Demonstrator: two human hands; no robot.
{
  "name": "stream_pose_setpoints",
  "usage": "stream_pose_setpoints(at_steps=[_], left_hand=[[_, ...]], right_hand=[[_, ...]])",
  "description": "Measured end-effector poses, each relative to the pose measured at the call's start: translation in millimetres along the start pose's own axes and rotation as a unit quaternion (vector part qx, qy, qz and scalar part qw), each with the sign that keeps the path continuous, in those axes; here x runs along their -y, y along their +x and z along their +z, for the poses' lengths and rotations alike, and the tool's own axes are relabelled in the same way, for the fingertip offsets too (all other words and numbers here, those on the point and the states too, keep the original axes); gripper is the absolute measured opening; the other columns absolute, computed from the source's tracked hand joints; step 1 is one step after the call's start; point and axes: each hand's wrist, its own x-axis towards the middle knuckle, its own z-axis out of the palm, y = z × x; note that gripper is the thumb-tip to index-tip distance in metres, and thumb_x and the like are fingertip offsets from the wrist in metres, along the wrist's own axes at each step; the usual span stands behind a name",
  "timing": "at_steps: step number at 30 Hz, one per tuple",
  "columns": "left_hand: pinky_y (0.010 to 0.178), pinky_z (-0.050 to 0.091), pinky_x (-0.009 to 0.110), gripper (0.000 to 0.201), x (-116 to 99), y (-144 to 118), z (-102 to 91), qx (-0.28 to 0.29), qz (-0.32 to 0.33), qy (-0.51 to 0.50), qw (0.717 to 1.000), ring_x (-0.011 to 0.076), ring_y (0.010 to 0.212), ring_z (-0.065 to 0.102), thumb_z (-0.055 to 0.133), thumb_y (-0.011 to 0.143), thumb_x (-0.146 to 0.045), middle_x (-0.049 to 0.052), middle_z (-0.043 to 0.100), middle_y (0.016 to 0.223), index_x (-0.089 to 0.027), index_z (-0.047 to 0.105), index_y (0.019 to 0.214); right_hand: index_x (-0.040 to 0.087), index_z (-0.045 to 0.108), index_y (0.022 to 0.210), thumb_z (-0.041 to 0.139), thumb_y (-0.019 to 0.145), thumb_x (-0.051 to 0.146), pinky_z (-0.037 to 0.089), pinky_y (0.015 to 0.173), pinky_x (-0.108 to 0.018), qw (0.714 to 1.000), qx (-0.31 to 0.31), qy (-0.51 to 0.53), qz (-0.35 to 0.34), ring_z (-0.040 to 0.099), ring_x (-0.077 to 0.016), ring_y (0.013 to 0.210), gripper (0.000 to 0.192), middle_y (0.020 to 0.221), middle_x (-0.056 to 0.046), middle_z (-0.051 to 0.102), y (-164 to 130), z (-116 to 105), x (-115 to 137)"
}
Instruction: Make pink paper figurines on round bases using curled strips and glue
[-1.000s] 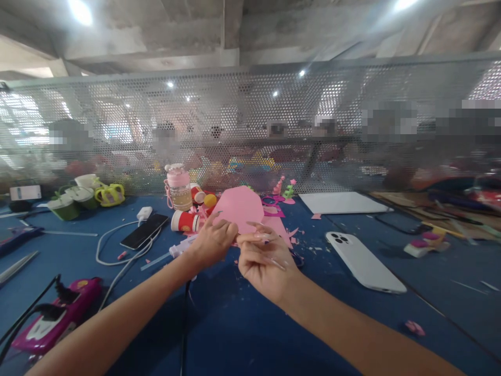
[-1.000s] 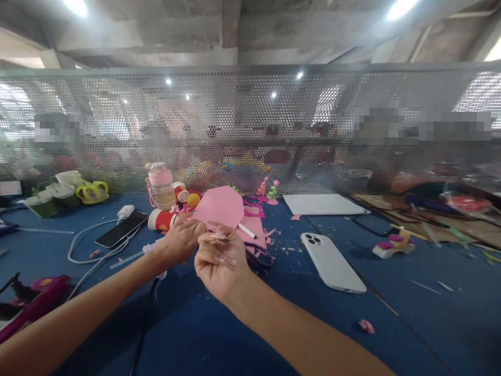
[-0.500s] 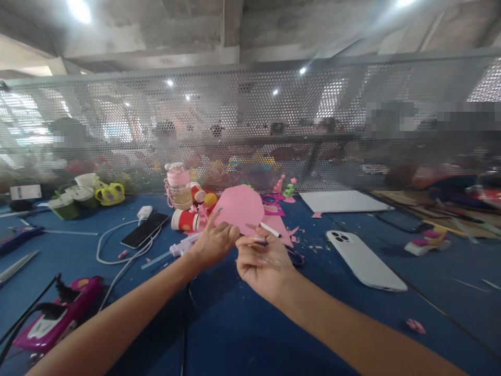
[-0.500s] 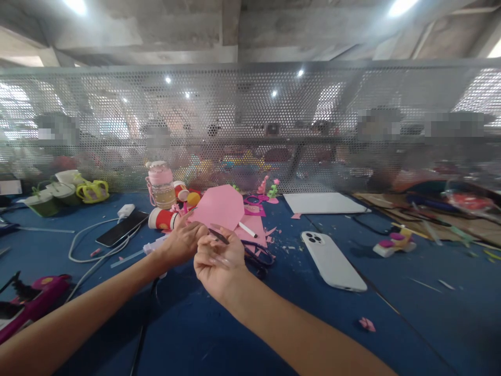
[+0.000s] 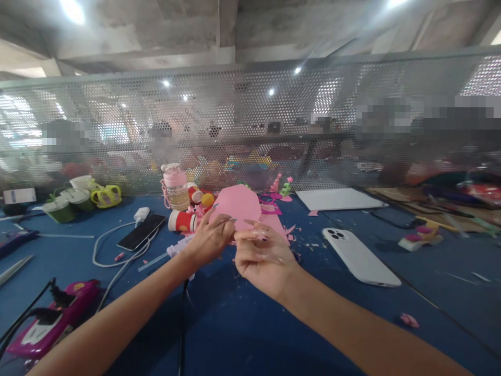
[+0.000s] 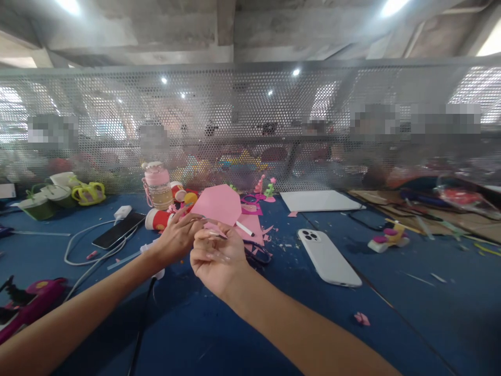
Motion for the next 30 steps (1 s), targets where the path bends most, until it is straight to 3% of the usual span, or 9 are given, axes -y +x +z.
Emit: stream_pose_setpoints(at_steps=[4, 8, 11, 14, 18, 24, 30], left_hand=[[0.102, 0.028, 0.044, 0.016, 2, -2, 3.6, -0.033, 0.039, 0.002, 0.999, 0.0173, 0.090, 0.057, 0.041, 0.083, -0.012, 0.004, 0.066, 0.085, -0.014, 0.056, 0.089], [0.104, 0.024, 0.047, 0.018, 4, -2, 4.4, -0.068, 0.068, -0.005, 0.995, 0.0162, 0.087, 0.060, 0.040, 0.083, -0.011, 0.002, 0.066, 0.079, -0.014, 0.057, 0.088], [0.105, 0.021, 0.050, 0.020, 3, -2, 3.7, -0.085, 0.071, -0.005, 0.994, 0.0177, 0.095, 0.058, 0.039, 0.083, -0.010, 0.000, 0.065, 0.070, -0.016, 0.058, 0.082], [0.105, 0.016, 0.055, 0.020, 2, -2, 1.4, -0.082, 0.056, 0.011, 0.995, 0.0207, 0.107, 0.052, 0.039, 0.084, -0.011, 0.001, 0.068, 0.080, -0.016, 0.058, 0.084], [0.104, 0.013, 0.058, 0.022, 1, 0, -4.7, -0.044, 0.046, 0.043, 0.997, 0.0228, 0.116, 0.045, 0.039, 0.085, -0.013, 0.004, 0.065, 0.103, -0.017, 0.057, 0.097], [0.104, 0.013, 0.058, 0.026, 7, 5, -15.9, -0.011, 0.050, 0.023, 0.998, 0.0215, 0.116, 0.045, 0.031, 0.089, -0.014, 0.007, 0.063, 0.106, -0.013, 0.052, 0.103], [0.102, 0.025, 0.052, 0.026, 12, 7, -20.4, -0.057, 0.039, 0.030, 0.997, 0.0194, 0.103, 0.055, 0.028, 0.088, -0.012, 0.009, 0.066, 0.094, -0.012, 0.054, 0.087]], right_hand=[[0.020, 0.030, 0.053, 0.026, 0.081, 0.023, 0.024, 0.027, -0.012, 0.999, 0.007, -0.018, 0.027, 0.021, -0.0021, 0.022, 0.028, 0.033, 0.007, 0.038, -2, -1, -1], [0.021, 0.024, 0.053, 0.028, 0.075, 0.016, 0.021, 0.027, -0.012, 0.994, -0.037, -0.082, 0.069, 0.019, -0.0019, 0.020, 0.023, 0.031, 0.009, 0.033, -2, 3, 0], [0.021, 0.021, 0.053, 0.028, 0.072, 0.010, 0.018, 0.026, -0.011, 0.985, -0.081, -0.129, 0.086, 0.016, -0.0009, 0.020, 0.023, 0.030, 0.009, 0.032, 0, 5, 0], [0.021, 0.020, 0.052, 0.028, 0.071, 0.008, 0.019, 0.027, -0.011, 0.980, -0.093, -0.152, 0.085, 0.015, -0.0003, 0.020, 0.024, 0.031, 0.009, 0.033, 1, 6, 1], [0.021, 0.020, 0.052, 0.029, 0.071, 0.009, 0.020, 0.028, -0.012, 0.984, -0.064, -0.140, 0.090, 0.013, -0.0008, 0.021, 0.024, 0.031, 0.010, 0.030, 3, 5, 6], [0.020, 0.027, 0.053, 0.031, 0.075, 0.017, 0.021, 0.029, -0.012, 0.992, 0.019, -0.100, 0.078, 0.013, -0.0002, 0.023, 0.022, 0.036, 0.010, 0.029, 1, 3, 14], [0.019, 0.033, 0.056, 0.028, 0.079, 0.023, 0.025, 0.030, -0.011, 0.986, 0.077, -0.120, 0.084, 0.013, -0.0001, 0.023, 0.024, 0.035, 0.011, 0.032, -3, 7, 15]])
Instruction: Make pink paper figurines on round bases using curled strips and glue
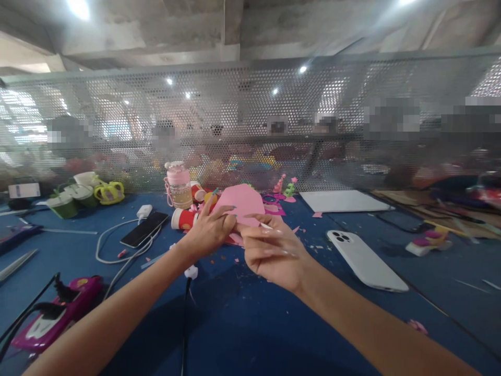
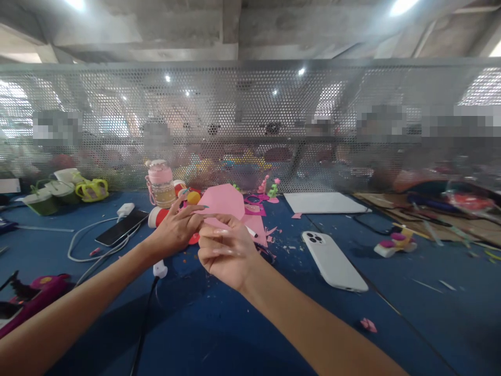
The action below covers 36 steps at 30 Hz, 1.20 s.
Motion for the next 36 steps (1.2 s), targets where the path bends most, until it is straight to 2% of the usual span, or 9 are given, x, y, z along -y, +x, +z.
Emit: stream_pose_setpoints(at_steps=[4, 10, 14, 16, 19, 21, 24, 28, 36], left_hand=[[0.099, 0.032, 0.048, 0.024, 2, -1, 2.8, -0.055, 0.007, -0.008, 0.998, 0.0167, 0.084, 0.062, 0.030, 0.085, -0.009, 0.006, 0.067, 0.080, -0.013, 0.053, 0.079], [0.099, 0.032, 0.046, 0.022, 1, -3, 4.1, -0.063, 0.009, -0.044, 0.997, 0.0162, 0.098, 0.059, 0.033, 0.083, -0.005, 0.005, 0.066, 0.075, -0.014, 0.052, 0.077], [0.095, 0.036, 0.045, 0.022, 1, 1, -3.4, -0.056, -0.012, -0.077, 0.995, 0.0173, 0.097, 0.059, 0.031, 0.088, -0.014, 0.005, 0.066, 0.075, -0.014, 0.052, 0.080], [0.089, 0.041, 0.041, 0.020, 1, 5, -8.5, -0.047, -0.026, -0.108, 0.993, 0.0174, 0.091, 0.060, 0.033, 0.089, -0.021, 0.005, 0.065, 0.076, -0.014, 0.051, 0.081], [0.078, 0.046, 0.035, 0.017, 3, 9, -16.3, -0.020, -0.041, -0.150, 0.988, 0.0162, 0.077, 0.060, 0.039, 0.087, -0.027, 0.006, 0.064, 0.077, -0.014, 0.049, 0.083], [0.073, 0.047, 0.033, 0.015, 3, 10, -20.2, -0.003, -0.055, -0.165, 0.985, 0.0166, 0.075, 0.059, 0.043, 0.085, -0.028, 0.007, 0.063, 0.079, -0.014, 0.048, 0.086], [0.072, 0.047, 0.033, 0.020, 4, 9, -22.9, 0.003, -0.077, -0.179, 0.981, 0.0191, 0.082, 0.058, 0.050, 0.082, -0.028, 0.009, 0.062, 0.088, -0.013, 0.045, 0.094], [0.074, 0.046, 0.033, 0.033, 4, 7, -23.7, -0.001, -0.086, -0.190, 0.978, 0.0207, 0.089, 0.058, 0.058, 0.076, -0.026, 0.011, 0.061, 0.096, -0.013, 0.042, 0.102], [0.063, 0.047, 0.027, 0.027, 1, 11, -32.8, -0.022, -0.095, -0.190, 0.977, 0.0155, 0.074, 0.060, 0.057, 0.077, -0.025, 0.007, 0.063, 0.085, -0.013, 0.044, 0.098]], right_hand=[[0.019, 0.027, 0.052, 0.028, 0.077, 0.021, 0.027, 0.031, -0.012, 0.999, 0.018, -0.045, 0.024, 0.014, -0.0012, 0.023, 0.025, 0.036, 0.009, 0.033, -1, 2, 0], [0.018, 0.031, 0.048, 0.028, 0.075, 0.013, 0.024, 0.028, -0.013, 0.984, 0.009, -0.170, 0.055, 0.015, -0.0017, 0.022, 0.028, 0.032, 0.007, 0.033, 1, 3, 2], [0.017, 0.040, 0.052, 0.029, 0.077, 0.015, 0.021, 0.026, -0.012, 0.972, 0.012, -0.229, 0.043, 0.018, -0.0018, 0.022, 0.028, 0.031, 0.007, 0.037, 2, 3, 8], [0.016, 0.045, 0.055, 0.028, 0.078, 0.016, 0.021, 0.025, -0.012, 0.955, 0.006, -0.297, 0.017, 0.019, -0.0024, 0.021, 0.029, 0.029, 0.005, 0.039, 2, 2, 12], [0.015, 0.051, 0.062, 0.031, 0.078, 0.017, 0.025, 0.026, -0.014, 0.912, -0.023, -0.409, -0.040, 0.021, -0.0027, 0.021, 0.026, 0.031, 0.003, 0.047, 5, -3, 17], [0.015, 0.053, 0.067, 0.033, 0.078, 0.019, 0.025, 0.026, -0.014, 0.892, -0.046, -0.445, -0.070, 0.024, -0.0029, 0.021, 0.024, 0.035, 0.002, 0.052, 6, -5, 20], [0.015, 0.054, 0.072, 0.029, 0.079, 0.021, 0.023, 0.026, -0.014, 0.882, -0.045, -0.462, -0.078, 0.026, -0.0033, 0.021, 0.027, 0.037, 0.000, 0.054, 5, -5, 21], [0.015, 0.055, 0.076, 0.027, 0.079, 0.025, 0.023, 0.026, -0.015, 0.883, -0.013, -0.464, -0.071, 0.027, -0.0032, 0.021, 0.030, 0.040, 0.000, 0.056, 1, -4, 23], [0.013, 0.053, 0.098, 0.023, 0.083, 0.031, 0.024, 0.027, -0.016, 0.864, -0.017, -0.496, -0.086, 0.027, -0.0047, 0.022, 0.038, 0.040, 0.001, 0.056, 1, -3, 20]])
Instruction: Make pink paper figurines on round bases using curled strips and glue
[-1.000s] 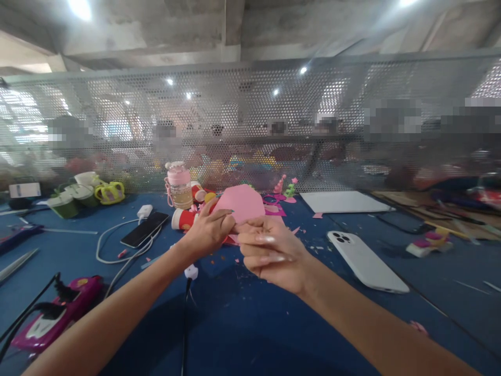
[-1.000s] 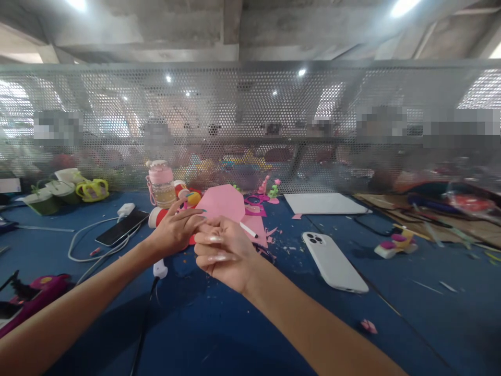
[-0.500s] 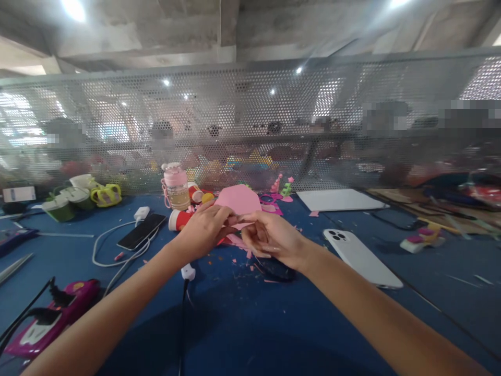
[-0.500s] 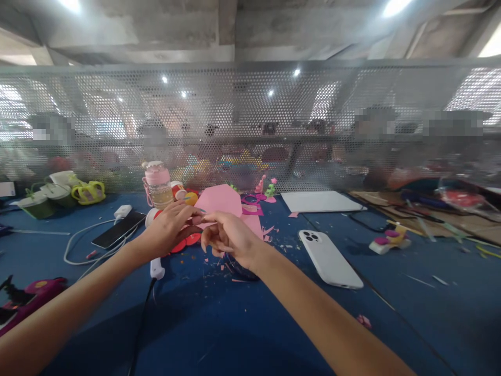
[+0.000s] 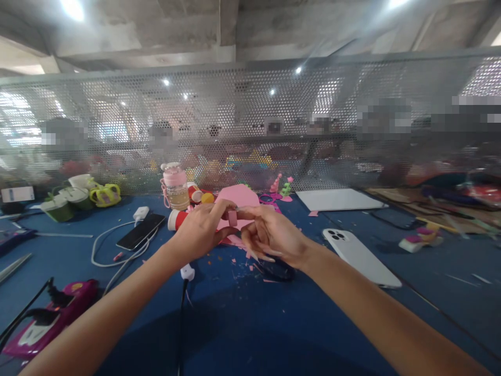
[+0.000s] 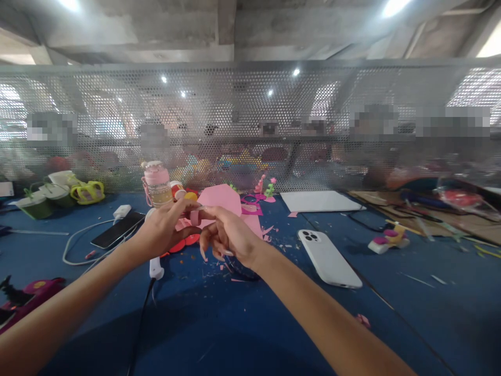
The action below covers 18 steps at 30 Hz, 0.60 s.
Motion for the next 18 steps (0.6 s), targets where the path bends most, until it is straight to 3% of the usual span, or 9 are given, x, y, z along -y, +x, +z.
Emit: stream_pose_setpoints(at_steps=[5, 13, 18], left_hand=[[0.058, 0.045, 0.025, 0.028, -1.9, 0.8, -2.3, 0.016, -0.008, 0.000, 1.000, 0.0157, 0.071, 0.060, 0.058, 0.076, -0.025, 0.005, 0.063, 0.079, -0.014, 0.047, 0.100], [0.057, 0.042, 0.023, 0.016, 2.9, 0.7, -0.7, 0.001, -0.054, -0.022, 0.998, 0.0123, 0.065, 0.057, 0.054, 0.079, -0.024, 0.002, 0.061, 0.076, -0.016, 0.051, 0.092], [0.057, 0.042, 0.024, 0.017, 2.4, 1.3, -0.3, -0.001, -0.068, -0.040, 0.997, 0.0123, 0.066, 0.057, 0.055, 0.078, -0.026, 0.002, 0.061, 0.074, -0.016, 0.052, 0.092]], right_hand=[[0.013, 0.055, 0.097, 0.023, 0.084, 0.037, 0.023, 0.027, -0.017, 0.999, -0.017, -0.048, -0.008, 0.029, -0.0049, 0.022, 0.042, 0.040, 0.000, 0.056, 0.3, -1.5, -1.1], [0.015, 0.056, 0.078, 0.038, 0.080, 0.033, 0.019, 0.025, -0.017, 0.983, -0.132, -0.100, -0.083, 0.036, -0.0051, 0.022, 0.026, 0.035, 0.003, 0.052, 1.2, -3.2, 1.8], [0.016, 0.052, 0.057, 0.046, 0.079, 0.030, 0.021, 0.024, -0.017, 0.971, -0.157, -0.137, -0.119, 0.034, -0.0029, 0.020, 0.027, 0.035, 0.002, 0.053, 2.3, -2.7, 2.3]])
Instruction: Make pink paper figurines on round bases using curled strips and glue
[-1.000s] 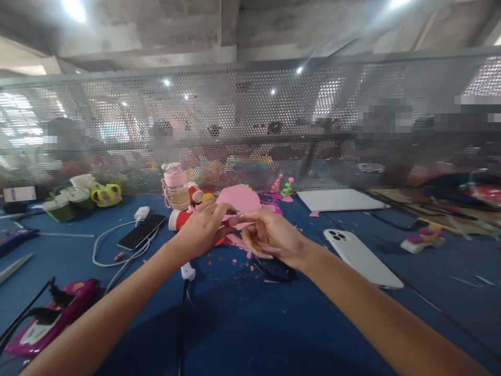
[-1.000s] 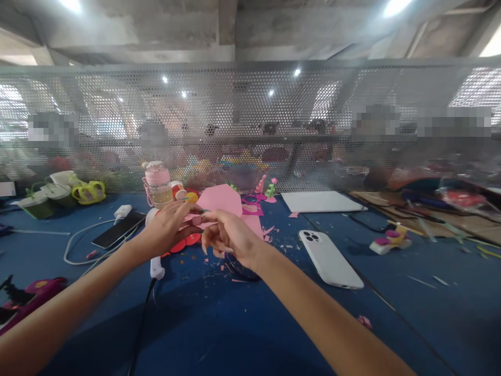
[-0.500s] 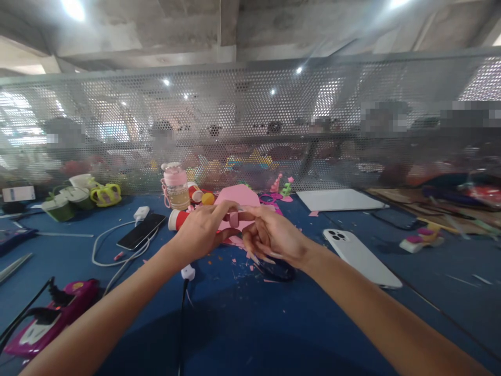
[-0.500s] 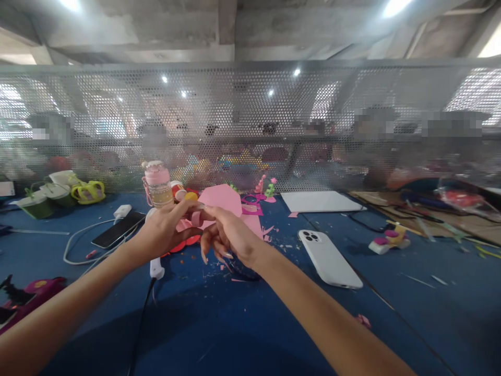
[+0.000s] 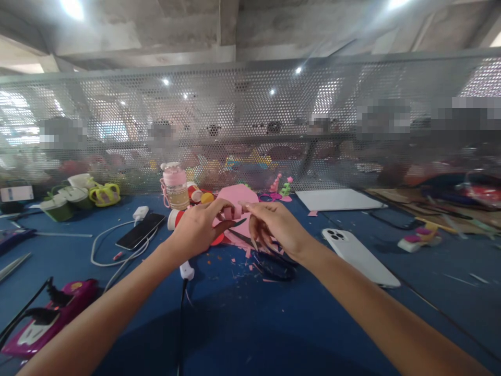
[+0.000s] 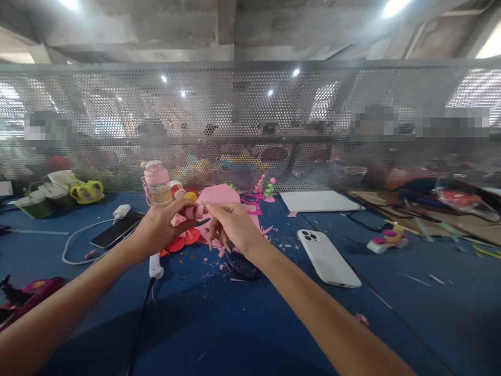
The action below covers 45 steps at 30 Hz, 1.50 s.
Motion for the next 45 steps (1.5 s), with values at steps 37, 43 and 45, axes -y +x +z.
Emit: stream_pose_setpoints(at_steps=[37, 43, 45], left_hand=[[0.056, 0.043, 0.021, 0.017, -3, 2, 10.7, 0.116, -0.141, -0.231, 0.956, 0.0085, 0.062, 0.053, 0.057, 0.072, -0.023, -0.001, 0.059, 0.068, -0.015, 0.056, 0.087], [0.065, 0.045, 0.024, 0.024, 0, 5, 6.4, 0.148, -0.189, -0.313, 0.919, 0.0101, 0.070, 0.056, 0.061, 0.067, -0.018, 0.001, 0.060, 0.075, -0.014, 0.053, 0.089], [0.067, 0.046, 0.025, 0.027, 1, 6, 4.3, 0.172, -0.195, -0.348, 0.901, 0.0109, 0.072, 0.056, 0.062, 0.065, -0.016, 0.002, 0.059, 0.077, -0.013, 0.051, 0.089]], right_hand=[[0.013, 0.059, 0.060, 0.047, 0.083, 0.036, 0.024, 0.023, -0.016, 0.990, 0.053, -0.103, 0.077, 0.035, -0.0032, 0.019, 0.035, 0.037, 0.000, 0.058, 5, -12, -2], [0.014, 0.053, 0.053, 0.052, 0.080, 0.035, 0.024, 0.025, -0.015, 0.987, 0.072, -0.128, 0.065, 0.037, -0.0023, 0.021, 0.035, 0.039, 0.001, 0.057, 4, -13, 2], [0.014, 0.051, 0.051, 0.055, 0.077, 0.034, 0.026, 0.026, -0.015, 0.986, 0.081, -0.138, 0.047, 0.039, -0.0019, 0.023, 0.033, 0.042, 0.002, 0.058, 5, -14, 1]])
